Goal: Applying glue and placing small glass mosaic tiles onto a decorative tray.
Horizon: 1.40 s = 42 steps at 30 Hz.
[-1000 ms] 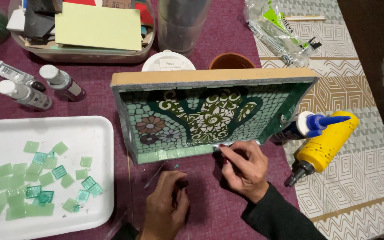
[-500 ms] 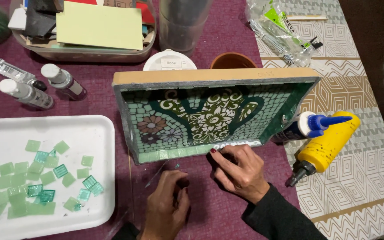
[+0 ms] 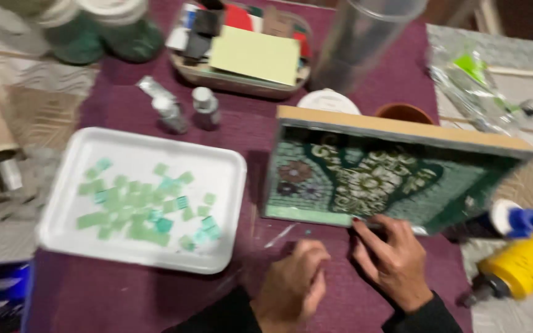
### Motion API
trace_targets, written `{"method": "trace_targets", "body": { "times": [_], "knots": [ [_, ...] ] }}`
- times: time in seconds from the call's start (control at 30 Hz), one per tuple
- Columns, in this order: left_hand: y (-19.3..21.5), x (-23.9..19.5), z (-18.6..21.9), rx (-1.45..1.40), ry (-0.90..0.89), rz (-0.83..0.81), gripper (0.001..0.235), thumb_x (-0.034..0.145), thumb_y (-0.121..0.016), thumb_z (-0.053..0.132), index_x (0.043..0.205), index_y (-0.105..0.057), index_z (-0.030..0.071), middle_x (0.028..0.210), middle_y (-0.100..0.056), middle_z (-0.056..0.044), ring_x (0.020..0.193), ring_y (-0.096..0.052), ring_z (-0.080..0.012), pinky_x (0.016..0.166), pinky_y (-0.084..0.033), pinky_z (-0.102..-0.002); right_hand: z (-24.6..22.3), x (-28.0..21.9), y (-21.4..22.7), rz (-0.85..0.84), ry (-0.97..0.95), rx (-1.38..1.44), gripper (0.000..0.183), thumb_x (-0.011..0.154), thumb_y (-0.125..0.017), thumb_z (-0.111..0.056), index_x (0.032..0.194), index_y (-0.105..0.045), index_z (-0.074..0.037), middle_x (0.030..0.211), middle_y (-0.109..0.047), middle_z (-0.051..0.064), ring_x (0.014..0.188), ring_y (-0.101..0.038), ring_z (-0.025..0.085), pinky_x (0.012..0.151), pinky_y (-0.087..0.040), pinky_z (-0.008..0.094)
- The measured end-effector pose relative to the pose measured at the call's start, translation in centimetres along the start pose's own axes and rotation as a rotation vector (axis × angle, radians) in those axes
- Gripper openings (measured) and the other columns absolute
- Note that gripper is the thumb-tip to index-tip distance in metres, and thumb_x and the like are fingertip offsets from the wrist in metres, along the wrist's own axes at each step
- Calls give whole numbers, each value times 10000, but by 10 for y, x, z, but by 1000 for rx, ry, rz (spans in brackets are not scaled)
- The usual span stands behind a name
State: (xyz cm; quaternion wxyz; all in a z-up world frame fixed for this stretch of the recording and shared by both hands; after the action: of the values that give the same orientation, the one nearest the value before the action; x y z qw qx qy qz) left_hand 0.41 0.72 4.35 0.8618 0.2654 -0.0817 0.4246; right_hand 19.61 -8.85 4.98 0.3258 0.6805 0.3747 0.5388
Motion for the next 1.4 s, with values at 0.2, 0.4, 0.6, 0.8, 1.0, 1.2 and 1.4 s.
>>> {"method": "trace_targets", "body": {
  "times": [0.2,0.4,0.6,0.8,1.0,1.2,1.4],
  "knots": [
    [67,34,28,192,-409,-90,265,927,-626,-5,1189,-622,-44,1059,-642,-163,659,-580,-237,534,-478,-321,13,-33,-14,43,-92,1,460,781,-810,-75,1239,-765,-74,1211,-658,187,917,-609,279,761,-523,356],
    [173,61,-49,689,177,-158,296,943,-578,28,1208,-676,118,1074,-636,-25,849,-629,-168,824,-587,-332,20,-37,-12,78,-4,60,475,734,-800,-6,1208,-767,-13,1079,-654,205,659,-539,222,581,-447,291],
    [229,48,-90,868,433,69,225,803,-707,6,993,-803,78,991,-674,-141,869,-670,-326,785,-564,-448,25,-49,-25,85,97,127,492,693,-789,-19,1185,-759,-38,1083,-664,195,829,-622,252,758,-526,316],
    [235,45,-90,717,568,-48,387,863,-566,-86,1118,-777,114,1017,-643,-85,928,-680,-288,898,-550,-444,40,-60,-30,39,65,52,520,704,-814,-87,1220,-755,-106,1137,-634,179,815,-614,241,721,-532,319],
    [234,48,-115,768,452,28,321,848,-654,-5,1128,-782,83,1058,-624,-134,899,-661,-315,820,-563,-444,34,-58,-30,79,8,117,482,708,-821,-70,1185,-769,-115,1098,-629,149,779,-594,200,667,-498,269],
    [221,52,-130,844,382,-67,281,771,-813,94,1052,-809,71,1027,-560,-89,972,-563,-264,929,-442,-431,28,-50,-24,-6,-13,113,507,685,-794,-69,1190,-752,-77,1048,-698,158,753,-622,206,696,-522,290],
    [226,51,-131,768,502,-62,243,765,-815,92,990,-761,21,1148,-572,-125,1041,-596,-304,953,-513,-444,19,-47,-23,138,32,105,450,695,-809,-72,1143,-782,-104,1058,-677,146,767,-597,210,680,-509,289]
  ]
}}
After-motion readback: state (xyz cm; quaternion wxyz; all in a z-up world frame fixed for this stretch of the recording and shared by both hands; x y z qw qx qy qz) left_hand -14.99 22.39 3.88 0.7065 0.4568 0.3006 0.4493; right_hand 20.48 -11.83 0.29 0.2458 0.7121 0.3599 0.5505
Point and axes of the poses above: each hand's wrist, its own x-axis towards the middle knuckle, its own y-axis out of the back of the hand, z = x × y, the point moved 1 cm from there along x, towards the middle knuckle
